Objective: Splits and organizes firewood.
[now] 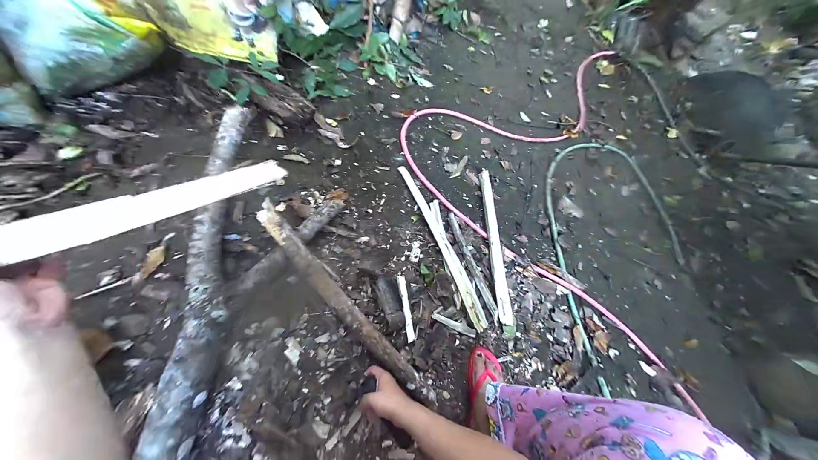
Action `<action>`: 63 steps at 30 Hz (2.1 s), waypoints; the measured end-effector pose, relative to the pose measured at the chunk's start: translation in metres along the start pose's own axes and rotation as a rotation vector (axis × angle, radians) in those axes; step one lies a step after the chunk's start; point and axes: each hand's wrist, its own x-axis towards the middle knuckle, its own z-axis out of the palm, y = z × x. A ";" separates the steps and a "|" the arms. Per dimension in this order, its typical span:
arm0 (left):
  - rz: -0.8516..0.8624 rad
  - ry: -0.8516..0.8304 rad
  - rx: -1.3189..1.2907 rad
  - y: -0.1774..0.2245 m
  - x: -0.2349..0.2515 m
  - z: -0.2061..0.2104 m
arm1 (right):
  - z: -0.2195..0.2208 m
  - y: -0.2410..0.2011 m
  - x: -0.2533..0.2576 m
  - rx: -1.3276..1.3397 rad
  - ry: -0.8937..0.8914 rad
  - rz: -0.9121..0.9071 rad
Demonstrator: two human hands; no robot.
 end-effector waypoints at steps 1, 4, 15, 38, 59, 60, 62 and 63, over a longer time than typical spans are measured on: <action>0.044 0.011 0.077 0.031 -0.026 0.018 | -0.001 -0.003 -0.007 0.031 0.001 -0.029; 0.184 0.020 0.226 0.098 -0.093 0.052 | 0.002 -0.012 -0.032 0.120 -0.003 -0.092; 0.045 -0.410 0.865 0.099 -0.216 0.039 | -0.034 -0.060 -0.129 -0.021 0.244 -0.332; 0.035 -0.602 0.859 0.075 -0.269 0.048 | -0.044 -0.177 -0.338 -0.033 -0.186 -0.739; 0.052 -0.622 0.936 0.085 -0.270 0.060 | -0.027 -0.201 -0.348 -0.326 0.068 -0.676; 0.078 -0.629 0.941 0.093 -0.270 0.065 | -0.028 -0.200 -0.353 -0.318 0.077 -0.710; 0.157 -0.625 0.946 0.108 -0.271 0.077 | -0.033 -0.195 -0.360 -0.309 0.120 -0.812; 0.204 -0.618 0.942 0.113 -0.270 0.083 | -0.035 -0.193 -0.363 -0.310 0.144 -0.855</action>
